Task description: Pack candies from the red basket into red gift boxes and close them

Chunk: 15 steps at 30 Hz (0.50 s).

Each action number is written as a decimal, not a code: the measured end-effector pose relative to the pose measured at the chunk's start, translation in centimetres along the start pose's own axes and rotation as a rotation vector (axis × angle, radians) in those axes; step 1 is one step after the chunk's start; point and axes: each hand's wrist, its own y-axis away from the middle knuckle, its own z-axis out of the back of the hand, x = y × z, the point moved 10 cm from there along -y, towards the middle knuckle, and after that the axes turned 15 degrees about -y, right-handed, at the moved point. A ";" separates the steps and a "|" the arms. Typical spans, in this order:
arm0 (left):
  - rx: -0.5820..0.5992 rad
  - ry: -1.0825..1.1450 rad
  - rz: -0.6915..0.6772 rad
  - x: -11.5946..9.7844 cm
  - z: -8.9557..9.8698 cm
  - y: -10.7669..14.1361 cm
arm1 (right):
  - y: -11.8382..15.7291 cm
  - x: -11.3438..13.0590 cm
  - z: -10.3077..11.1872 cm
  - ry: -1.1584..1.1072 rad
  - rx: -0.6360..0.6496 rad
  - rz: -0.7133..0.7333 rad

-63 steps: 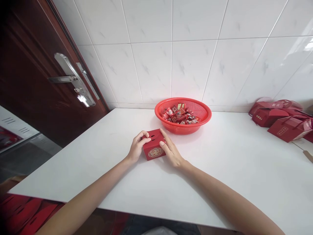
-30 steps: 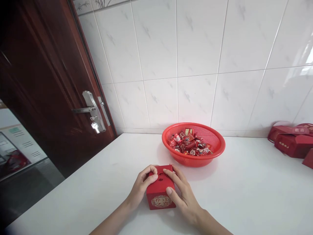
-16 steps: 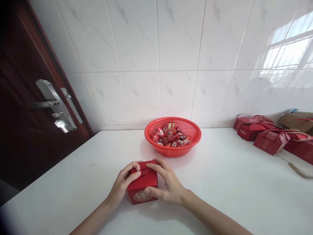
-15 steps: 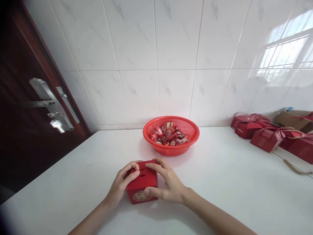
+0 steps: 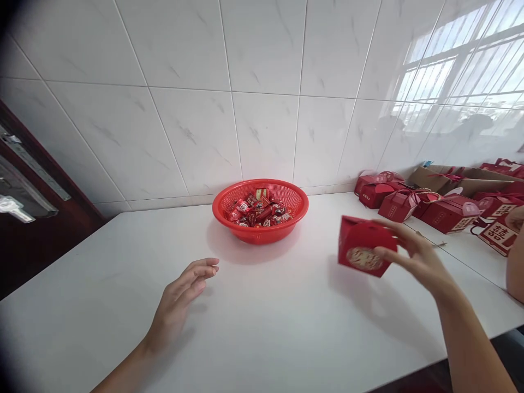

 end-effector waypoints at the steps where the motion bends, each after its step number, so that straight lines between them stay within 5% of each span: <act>1: 0.017 -0.004 0.006 0.0 -0.2 0.0 | -0.3 -1.2 2.2 -0.021 -0.101 -0.051; 5: 0.060 -0.028 0.007 0.0 -0.8 0.0 | -1.2 -4.9 6.0 -0.051 -0.229 -0.130; 10: 0.037 -0.037 0.027 0.1 -0.6 -0.2 | -2.2 -7.9 6.0 -0.060 -0.210 -0.221; 15: 0.036 -0.040 0.028 0.0 -0.7 -0.3 | -2.2 -7.5 5.7 0.050 -0.326 -0.164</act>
